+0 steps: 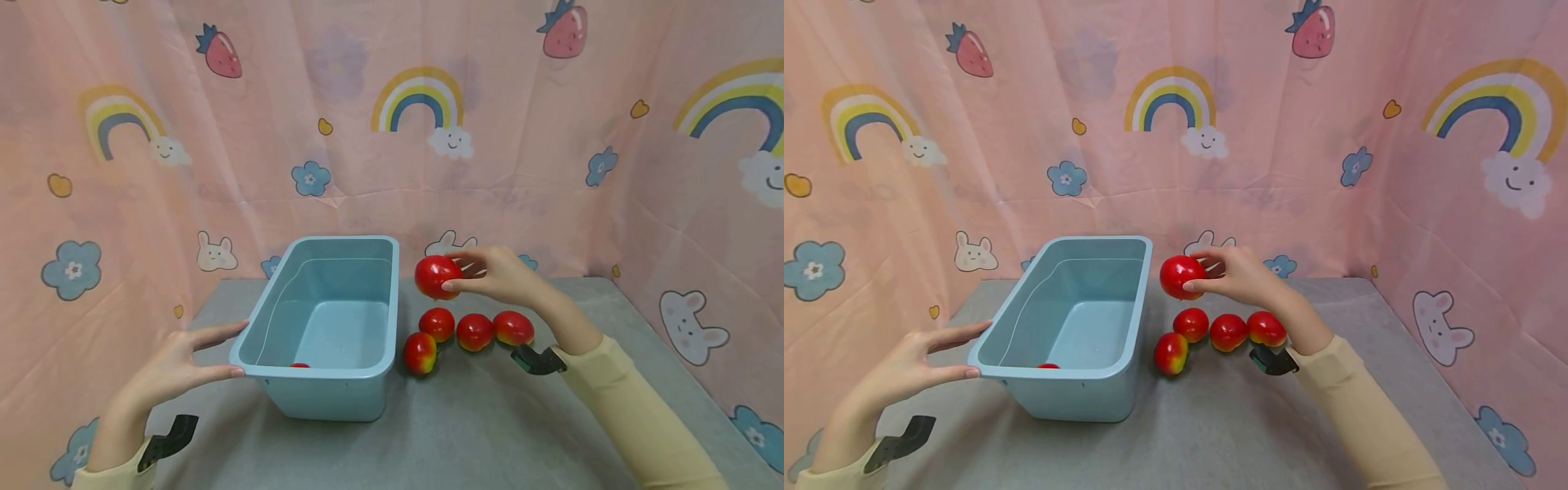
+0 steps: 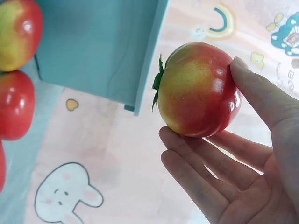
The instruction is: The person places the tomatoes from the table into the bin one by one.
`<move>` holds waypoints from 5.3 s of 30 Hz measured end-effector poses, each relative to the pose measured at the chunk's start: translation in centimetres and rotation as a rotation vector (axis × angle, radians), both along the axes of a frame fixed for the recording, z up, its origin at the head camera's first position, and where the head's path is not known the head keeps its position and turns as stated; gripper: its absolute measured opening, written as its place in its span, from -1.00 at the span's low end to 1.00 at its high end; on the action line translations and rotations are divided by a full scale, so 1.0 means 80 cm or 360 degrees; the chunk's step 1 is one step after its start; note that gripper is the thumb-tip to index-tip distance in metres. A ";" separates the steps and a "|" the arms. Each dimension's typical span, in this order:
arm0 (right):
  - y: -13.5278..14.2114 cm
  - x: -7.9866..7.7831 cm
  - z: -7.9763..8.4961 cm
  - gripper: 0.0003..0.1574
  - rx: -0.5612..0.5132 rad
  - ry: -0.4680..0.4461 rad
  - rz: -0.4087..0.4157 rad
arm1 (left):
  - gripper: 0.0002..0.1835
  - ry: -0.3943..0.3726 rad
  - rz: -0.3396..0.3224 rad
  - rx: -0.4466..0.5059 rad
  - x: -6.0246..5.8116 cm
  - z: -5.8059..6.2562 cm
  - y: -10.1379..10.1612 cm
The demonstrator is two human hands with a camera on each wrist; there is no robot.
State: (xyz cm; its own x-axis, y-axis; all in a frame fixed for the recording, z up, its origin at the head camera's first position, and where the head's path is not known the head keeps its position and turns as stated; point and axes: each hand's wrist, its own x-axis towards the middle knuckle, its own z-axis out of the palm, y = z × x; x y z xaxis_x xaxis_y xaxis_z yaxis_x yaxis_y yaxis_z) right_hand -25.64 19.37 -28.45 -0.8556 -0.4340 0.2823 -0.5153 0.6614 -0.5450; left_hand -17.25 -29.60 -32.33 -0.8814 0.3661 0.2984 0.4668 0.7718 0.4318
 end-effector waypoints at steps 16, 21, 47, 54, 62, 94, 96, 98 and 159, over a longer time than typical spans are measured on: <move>-0.033 -0.007 0.028 -0.30 0.0038 0.0050 0.0085 | -0.31 -0.0007 0.0012 -0.0008 0.000 0.001 0.001; -0.044 -0.008 0.037 -0.29 0.0045 0.0034 0.0117 | -0.31 -0.0024 0.0012 -0.0003 0.000 0.002 0.001; -0.099 -0.021 0.056 -0.34 0.0020 0.0018 0.0243 | -0.31 -0.0039 -0.0010 0.0017 -0.001 0.000 0.000; -0.113 -0.025 0.059 -0.34 0.0049 0.0023 0.0253 | -0.31 -0.0036 0.0005 0.0016 0.000 -0.001 0.000; -0.124 -0.030 0.059 -0.33 0.0101 0.0041 0.0286 | -0.30 -0.0042 0.0003 0.0020 -0.001 -0.002 -0.001; -0.116 -0.026 0.046 -0.43 -0.0011 0.0018 0.0358 | -0.31 -0.0082 -0.0012 0.0025 0.000 0.000 0.002; -0.111 -0.024 0.044 -0.44 -0.0026 0.0024 0.0347 | -0.31 -0.0084 -0.0017 0.0031 0.000 -0.001 0.001; -0.107 -0.021 0.042 -0.43 -0.0038 0.0019 0.0330 | -0.31 -0.0084 -0.0024 0.0042 0.000 -0.002 0.000; 0.089 0.008 -0.038 -0.34 -0.0162 -0.0147 -0.0285 | -0.32 -0.0090 -0.0004 0.0053 0.004 0.001 0.004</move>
